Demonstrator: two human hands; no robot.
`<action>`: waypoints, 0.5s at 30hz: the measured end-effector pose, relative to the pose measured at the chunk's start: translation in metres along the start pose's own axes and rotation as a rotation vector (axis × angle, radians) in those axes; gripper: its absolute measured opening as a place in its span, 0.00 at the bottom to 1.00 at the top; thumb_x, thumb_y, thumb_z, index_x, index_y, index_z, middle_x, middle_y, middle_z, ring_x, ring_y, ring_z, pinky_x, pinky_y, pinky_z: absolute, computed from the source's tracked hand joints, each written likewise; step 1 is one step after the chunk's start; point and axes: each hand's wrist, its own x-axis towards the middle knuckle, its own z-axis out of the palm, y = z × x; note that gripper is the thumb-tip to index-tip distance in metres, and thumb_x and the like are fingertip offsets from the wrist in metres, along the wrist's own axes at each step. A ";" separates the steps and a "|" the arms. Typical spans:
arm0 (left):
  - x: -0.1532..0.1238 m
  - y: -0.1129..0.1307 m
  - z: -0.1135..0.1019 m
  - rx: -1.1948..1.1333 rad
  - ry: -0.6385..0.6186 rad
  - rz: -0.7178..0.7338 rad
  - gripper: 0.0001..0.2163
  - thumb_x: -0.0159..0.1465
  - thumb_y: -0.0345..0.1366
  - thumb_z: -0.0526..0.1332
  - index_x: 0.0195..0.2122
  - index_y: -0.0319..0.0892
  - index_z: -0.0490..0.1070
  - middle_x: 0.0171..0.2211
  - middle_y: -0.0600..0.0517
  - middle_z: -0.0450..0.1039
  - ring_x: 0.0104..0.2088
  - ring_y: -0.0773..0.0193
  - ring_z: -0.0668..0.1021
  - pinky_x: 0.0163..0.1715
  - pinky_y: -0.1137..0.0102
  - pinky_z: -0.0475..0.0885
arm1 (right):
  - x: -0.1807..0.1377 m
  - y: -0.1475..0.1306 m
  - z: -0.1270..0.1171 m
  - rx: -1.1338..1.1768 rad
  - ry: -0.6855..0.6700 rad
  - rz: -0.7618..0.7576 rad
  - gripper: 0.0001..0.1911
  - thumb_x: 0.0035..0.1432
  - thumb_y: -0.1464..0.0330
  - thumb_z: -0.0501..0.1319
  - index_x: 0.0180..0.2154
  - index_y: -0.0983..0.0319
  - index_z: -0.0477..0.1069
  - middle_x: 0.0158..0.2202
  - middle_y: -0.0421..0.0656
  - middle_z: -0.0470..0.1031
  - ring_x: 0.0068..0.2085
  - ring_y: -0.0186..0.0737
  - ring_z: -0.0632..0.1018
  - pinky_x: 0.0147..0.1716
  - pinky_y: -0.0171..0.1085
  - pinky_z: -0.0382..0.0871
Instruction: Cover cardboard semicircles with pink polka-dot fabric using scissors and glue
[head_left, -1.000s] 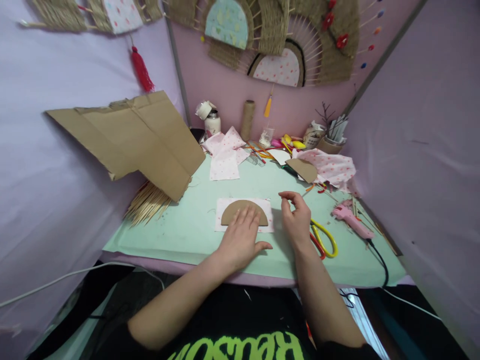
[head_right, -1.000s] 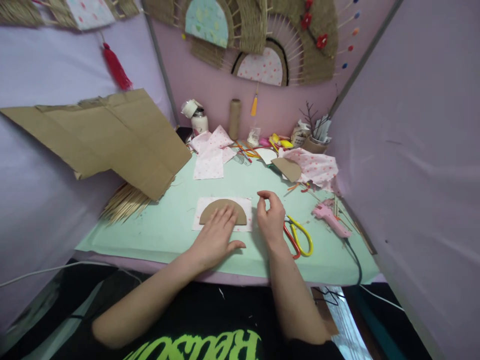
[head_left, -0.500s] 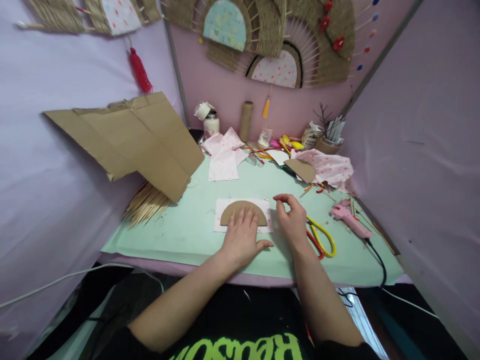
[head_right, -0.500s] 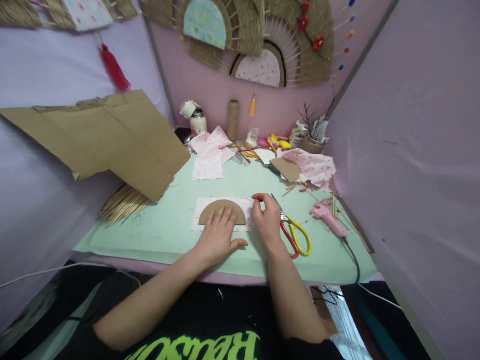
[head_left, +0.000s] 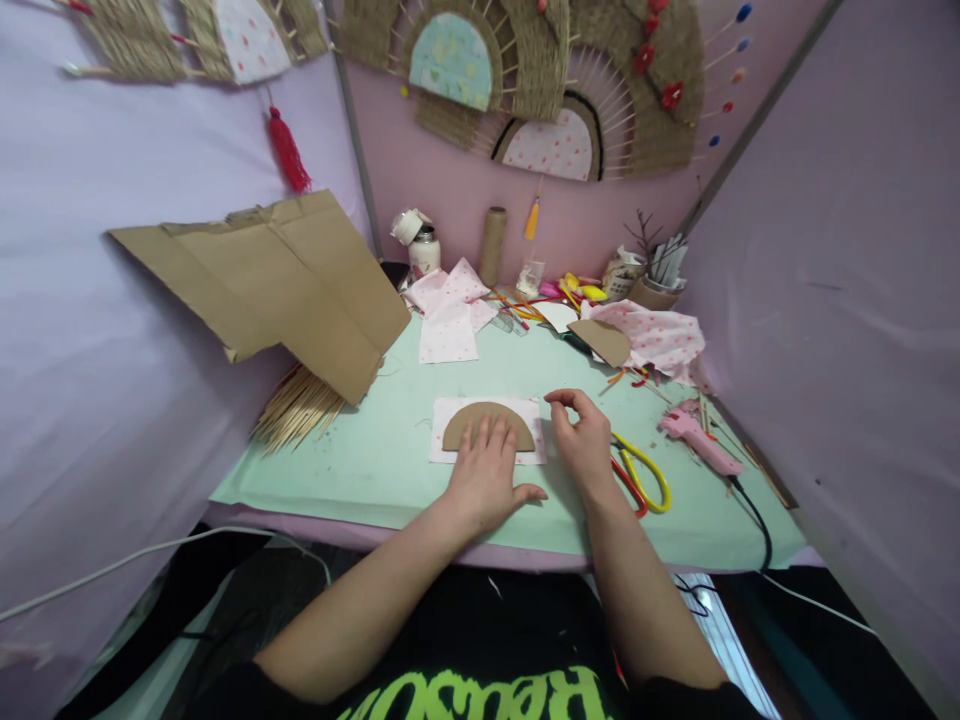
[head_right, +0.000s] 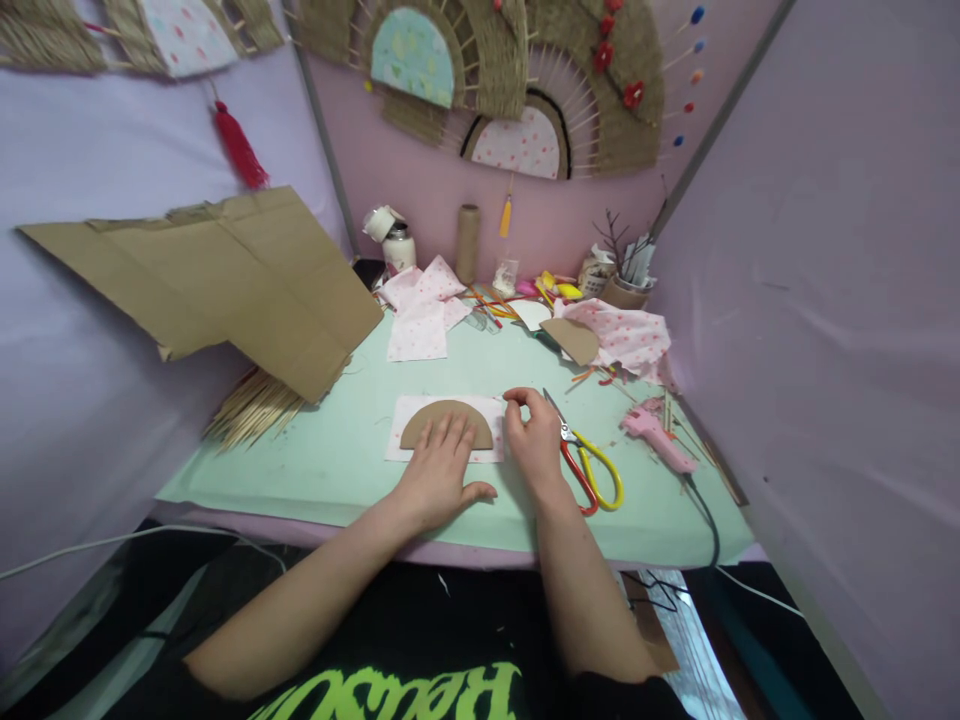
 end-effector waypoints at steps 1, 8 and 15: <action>0.000 0.000 0.000 0.002 -0.003 -0.002 0.43 0.57 0.63 0.50 0.63 0.32 0.53 0.65 0.36 0.47 0.65 0.41 0.49 0.62 0.48 0.43 | 0.000 0.000 0.000 0.006 -0.001 -0.003 0.10 0.55 0.70 0.53 0.34 0.61 0.72 0.34 0.43 0.77 0.37 0.41 0.75 0.42 0.40 0.66; -0.001 0.000 0.002 0.018 -0.011 -0.012 0.44 0.57 0.64 0.49 0.63 0.31 0.51 0.65 0.36 0.47 0.65 0.42 0.48 0.62 0.49 0.42 | 0.000 0.006 0.003 0.004 -0.040 0.003 0.10 0.55 0.69 0.53 0.34 0.61 0.72 0.33 0.43 0.77 0.36 0.41 0.76 0.39 0.40 0.67; -0.001 -0.001 0.006 0.019 0.028 -0.010 0.43 0.57 0.63 0.49 0.64 0.33 0.49 0.66 0.39 0.46 0.65 0.44 0.48 0.62 0.50 0.41 | -0.002 0.009 0.009 -0.048 -0.242 -0.144 0.13 0.57 0.68 0.54 0.40 0.61 0.73 0.41 0.47 0.77 0.44 0.45 0.75 0.47 0.45 0.67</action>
